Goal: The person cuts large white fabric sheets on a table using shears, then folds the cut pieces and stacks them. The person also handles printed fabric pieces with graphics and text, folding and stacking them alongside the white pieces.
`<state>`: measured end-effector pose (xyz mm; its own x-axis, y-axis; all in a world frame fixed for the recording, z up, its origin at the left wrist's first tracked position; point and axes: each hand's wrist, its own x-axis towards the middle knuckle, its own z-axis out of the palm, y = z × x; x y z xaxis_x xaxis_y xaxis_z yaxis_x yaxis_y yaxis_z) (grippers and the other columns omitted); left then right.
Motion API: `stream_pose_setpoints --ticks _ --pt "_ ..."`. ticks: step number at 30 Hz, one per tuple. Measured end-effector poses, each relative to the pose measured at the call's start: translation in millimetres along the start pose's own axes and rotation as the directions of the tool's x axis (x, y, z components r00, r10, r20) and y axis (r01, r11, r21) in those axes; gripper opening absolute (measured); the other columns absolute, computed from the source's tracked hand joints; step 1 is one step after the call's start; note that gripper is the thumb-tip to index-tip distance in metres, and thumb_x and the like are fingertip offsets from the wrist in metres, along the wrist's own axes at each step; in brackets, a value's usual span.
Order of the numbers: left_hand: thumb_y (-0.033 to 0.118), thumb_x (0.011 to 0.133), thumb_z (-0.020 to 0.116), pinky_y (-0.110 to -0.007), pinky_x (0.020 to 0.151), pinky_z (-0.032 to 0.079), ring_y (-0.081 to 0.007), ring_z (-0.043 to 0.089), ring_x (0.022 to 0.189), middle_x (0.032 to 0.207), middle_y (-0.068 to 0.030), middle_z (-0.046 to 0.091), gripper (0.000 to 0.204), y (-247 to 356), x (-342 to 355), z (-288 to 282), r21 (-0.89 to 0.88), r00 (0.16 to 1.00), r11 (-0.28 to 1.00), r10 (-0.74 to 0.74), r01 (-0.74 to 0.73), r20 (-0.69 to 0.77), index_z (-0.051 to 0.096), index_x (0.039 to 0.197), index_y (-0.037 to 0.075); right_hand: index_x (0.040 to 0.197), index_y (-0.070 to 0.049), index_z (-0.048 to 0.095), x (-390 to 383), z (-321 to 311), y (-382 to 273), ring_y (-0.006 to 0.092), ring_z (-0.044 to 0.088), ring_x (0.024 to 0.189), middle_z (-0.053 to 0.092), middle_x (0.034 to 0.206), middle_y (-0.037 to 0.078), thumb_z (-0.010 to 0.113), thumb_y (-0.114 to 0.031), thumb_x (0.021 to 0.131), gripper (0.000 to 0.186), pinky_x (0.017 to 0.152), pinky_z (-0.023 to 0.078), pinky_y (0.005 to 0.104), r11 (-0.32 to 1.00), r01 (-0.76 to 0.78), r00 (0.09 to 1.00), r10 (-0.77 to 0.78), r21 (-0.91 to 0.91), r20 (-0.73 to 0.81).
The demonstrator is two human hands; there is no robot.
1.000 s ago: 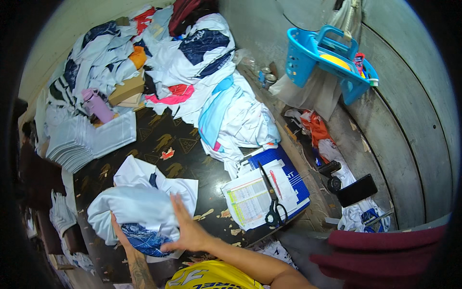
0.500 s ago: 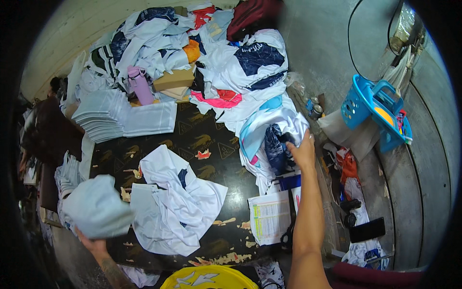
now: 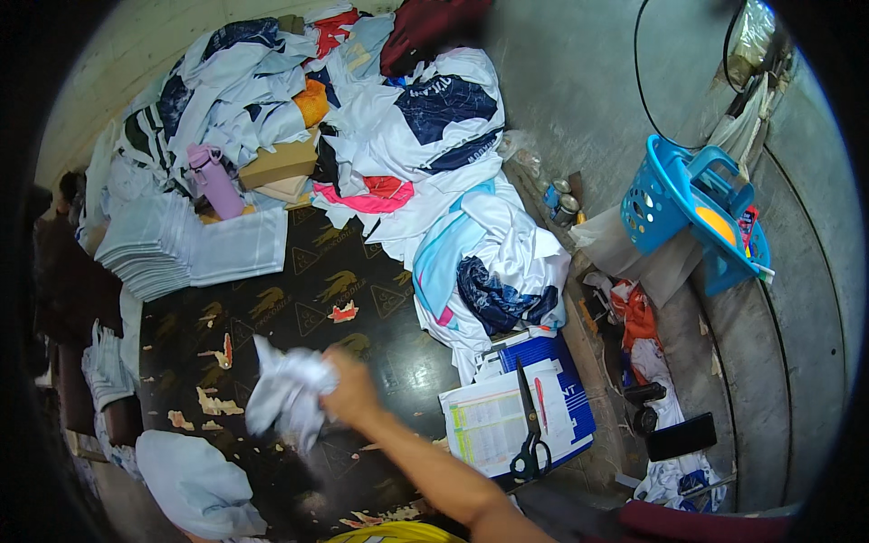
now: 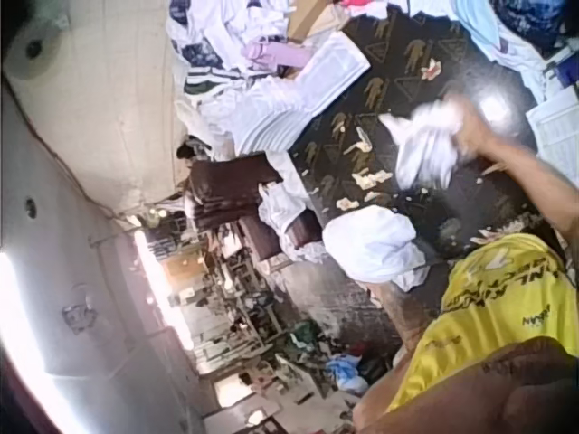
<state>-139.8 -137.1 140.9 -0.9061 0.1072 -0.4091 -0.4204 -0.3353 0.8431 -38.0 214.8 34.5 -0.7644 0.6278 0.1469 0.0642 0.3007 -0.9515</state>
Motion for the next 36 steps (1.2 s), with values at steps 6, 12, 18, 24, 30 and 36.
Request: stream_pose_setpoints --ticks 6,12,18,24,30,36 --pt "0.034 0.108 0.06 -0.05 0.103 0.056 -0.0304 0.067 0.123 0.14 -0.0146 0.066 0.052 -4.2 -15.9 66.7 -0.062 0.969 0.997 -0.022 0.038 0.246 0.057 0.151 0.005 0.132 0.002 0.069 109.5 -296.4 -60.3 0.0453 0.072 0.115 0.074 0.122 0.03 0.085 -0.012 0.076 0.06 0.102 0.056 0.0471 0.821 0.024 0.75 -0.392 -0.571 -0.532" --pt "0.031 0.107 0.06 -0.048 0.098 0.061 -0.029 0.073 0.115 0.133 -0.0152 0.07 0.05 -46.1 -29.3 179.4 -0.114 0.855 0.961 -0.167 0.254 0.491 0.059 0.149 0.003 0.166 -0.001 0.034 43.3 -210.1 -127.4 0.0374 0.043 0.153 0.043 0.165 0.026 0.102 -0.05 0.066 0.13 0.126 0.034 0.0462 0.919 0.139 0.989 -0.113 -0.369 0.09" --pt "0.043 0.109 0.063 -0.058 0.126 0.039 -0.0332 0.05 0.151 0.163 -0.0153 0.052 0.069 -106.0 -7.9 274.4 0.083 0.345 0.77 -0.376 0.633 0.86 0.043 0.163 0.006 0.152 -0.008 0.059 8.8 -165.7 -91.5 0.0339 0.061 0.138 0.063 0.148 0.02 0.091 -0.02 0.074 0.085 0.118 0.046 0.0447 0.981 0.164 0.985 -0.168 0.107 0.034" --pt "0.038 0.11 0.064 -0.038 0.099 0.059 -0.0233 0.072 0.117 0.13 -0.0146 0.073 0.049 -111.4 66.7 316.2 0.402 0.416 0.913 -0.34 -0.068 0.843 0.062 0.142 0.0 0.135 -0.003 0.068 115.4 -337.6 -72.4 0.0403 0.071 0.12 0.073 0.129 0.021 0.086 -0.006 0.076 0.062 0.104 0.055 0.0452 0.684 0.24 0.84 -0.502 -0.689 -0.205" --pt "0.023 0.098 0.079 -0.032 0.078 0.055 -0.0161 0.069 0.083 0.094 -0.0078 0.074 0.03 -149.7 158.7 440.9 0.544 0.6 0.338 0.082 -0.768 0.796 0.073 0.115 -0.001 0.154 -0.022 0.06 173.7 -360.2 24.6 0.0476 0.04 0.152 0.043 0.168 0.021 0.086 -0.028 0.085 0.075 0.122 0.04 0.0557 0.356 0.007 0.931 -0.343 -0.935 -0.124" --pt "0.013 0.092 0.071 -0.049 0.1 0.05 -0.0372 0.061 0.115 0.118 -0.0168 0.066 0.036 -236.0 264.5 624.2 0.138 0.015 -0.31 0.369 -0.941 0.929 0.069 0.128 0.006 0.155 -0.023 0.06 193.8 -365.4 126.9 0.0501 0.034 0.156 0.038 0.171 0.021 0.083 -0.03 0.086 0.073 0.122 0.039 0.0582 0.373 0.11 0.932 -0.36 -0.921 -0.035"
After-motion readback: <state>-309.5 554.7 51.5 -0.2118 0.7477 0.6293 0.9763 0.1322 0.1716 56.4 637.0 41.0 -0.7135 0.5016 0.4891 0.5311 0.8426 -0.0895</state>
